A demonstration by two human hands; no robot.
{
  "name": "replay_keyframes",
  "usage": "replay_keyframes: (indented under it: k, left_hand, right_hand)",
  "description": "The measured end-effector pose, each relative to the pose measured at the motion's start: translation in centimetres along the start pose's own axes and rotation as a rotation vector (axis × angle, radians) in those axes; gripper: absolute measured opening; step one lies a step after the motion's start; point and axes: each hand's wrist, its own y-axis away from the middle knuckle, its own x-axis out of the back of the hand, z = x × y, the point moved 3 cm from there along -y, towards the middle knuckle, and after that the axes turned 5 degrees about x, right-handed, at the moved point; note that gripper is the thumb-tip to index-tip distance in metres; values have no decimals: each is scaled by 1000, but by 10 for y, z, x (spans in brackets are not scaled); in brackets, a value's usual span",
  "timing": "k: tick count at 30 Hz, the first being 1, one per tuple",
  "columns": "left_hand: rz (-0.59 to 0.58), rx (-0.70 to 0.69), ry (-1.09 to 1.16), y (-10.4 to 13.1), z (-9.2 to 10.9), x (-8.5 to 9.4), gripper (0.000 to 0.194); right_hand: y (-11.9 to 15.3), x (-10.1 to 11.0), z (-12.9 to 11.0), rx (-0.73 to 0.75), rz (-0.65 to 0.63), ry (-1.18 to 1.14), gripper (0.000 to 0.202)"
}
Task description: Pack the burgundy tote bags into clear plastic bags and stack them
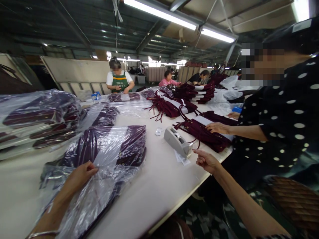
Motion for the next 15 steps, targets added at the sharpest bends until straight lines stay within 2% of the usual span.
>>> replay_keyframes:
  k: [3,7,9,10,12,13,15]
  left_hand:
    - [-15,-16,-25,-1,2,1,36]
    - [1,12,-31,5,13,7,32]
    - [11,20,-31,17,25,13,26]
    - [7,21,-29,23,31,16,23]
    - [-3,39,-26,33,42,21,16]
    - [-5,59,-6,35,45,23,13]
    - [-33,110,29,32,44,24,9]
  right_hand:
    - [-9,2,11,15,63,35,50]
    - [-8,20,9,11,165,170,44]
    - [3,23,4,9,137,235,41]
    - [9,19,1,14,81,261,41]
    - [18,-6,-5,30,-97,322,42]
    - [22,-27,-7,37,-203,367,42]
    - [32,-87,-12,49,-423,491,43]
